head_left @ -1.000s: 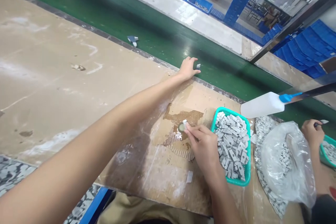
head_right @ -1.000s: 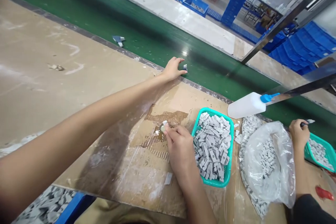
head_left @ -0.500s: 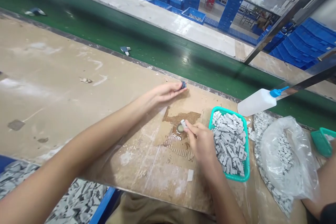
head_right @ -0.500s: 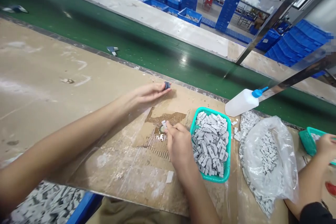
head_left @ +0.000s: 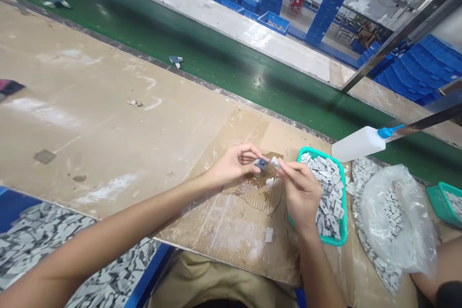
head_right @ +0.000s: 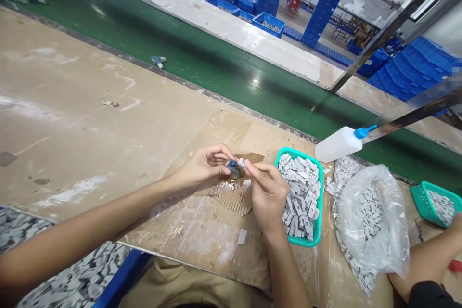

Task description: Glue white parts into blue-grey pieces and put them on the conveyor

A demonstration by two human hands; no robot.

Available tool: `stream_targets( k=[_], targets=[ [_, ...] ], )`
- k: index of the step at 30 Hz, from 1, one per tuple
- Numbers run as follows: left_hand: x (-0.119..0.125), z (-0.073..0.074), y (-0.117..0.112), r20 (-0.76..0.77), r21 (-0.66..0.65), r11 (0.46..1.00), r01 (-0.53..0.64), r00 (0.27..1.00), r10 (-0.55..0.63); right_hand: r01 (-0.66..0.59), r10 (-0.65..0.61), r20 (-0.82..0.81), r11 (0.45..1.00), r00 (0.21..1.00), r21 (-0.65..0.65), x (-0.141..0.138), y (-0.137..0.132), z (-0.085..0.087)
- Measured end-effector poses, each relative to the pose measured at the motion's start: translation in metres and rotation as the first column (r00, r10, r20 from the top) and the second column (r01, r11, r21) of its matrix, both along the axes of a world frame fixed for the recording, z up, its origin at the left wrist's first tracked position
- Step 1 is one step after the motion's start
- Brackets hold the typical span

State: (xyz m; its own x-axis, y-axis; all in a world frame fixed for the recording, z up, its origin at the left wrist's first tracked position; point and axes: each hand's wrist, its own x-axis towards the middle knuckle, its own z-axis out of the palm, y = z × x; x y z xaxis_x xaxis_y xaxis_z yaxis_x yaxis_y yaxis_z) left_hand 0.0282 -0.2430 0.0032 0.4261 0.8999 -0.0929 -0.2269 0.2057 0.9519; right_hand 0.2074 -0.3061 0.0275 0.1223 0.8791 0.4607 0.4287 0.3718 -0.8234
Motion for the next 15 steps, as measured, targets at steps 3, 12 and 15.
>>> stream_targets(
  k=[3, 12, 15],
  targets=[
    [0.005, -0.002, -0.009, 0.052, -0.021, 1.0, 0.013, 0.999, -0.012, -0.042, 0.041, 0.044, 0.999, 0.998, 0.023, 0.001, 0.0, -0.002],
    [0.007, 0.003, -0.014, 0.105, -0.065, 0.997, -0.029, 0.994, 0.036, -0.076, 0.069, 0.117, 0.996, 0.991, 0.049, 0.001, -0.001, -0.004],
    [0.007, 0.005, -0.016, 0.116, -0.086, 0.996, -0.03, 0.992, 0.039, -0.073, 0.064, 0.138, 0.996, 0.988, 0.055, 0.0, -0.001, -0.003]
  ],
)
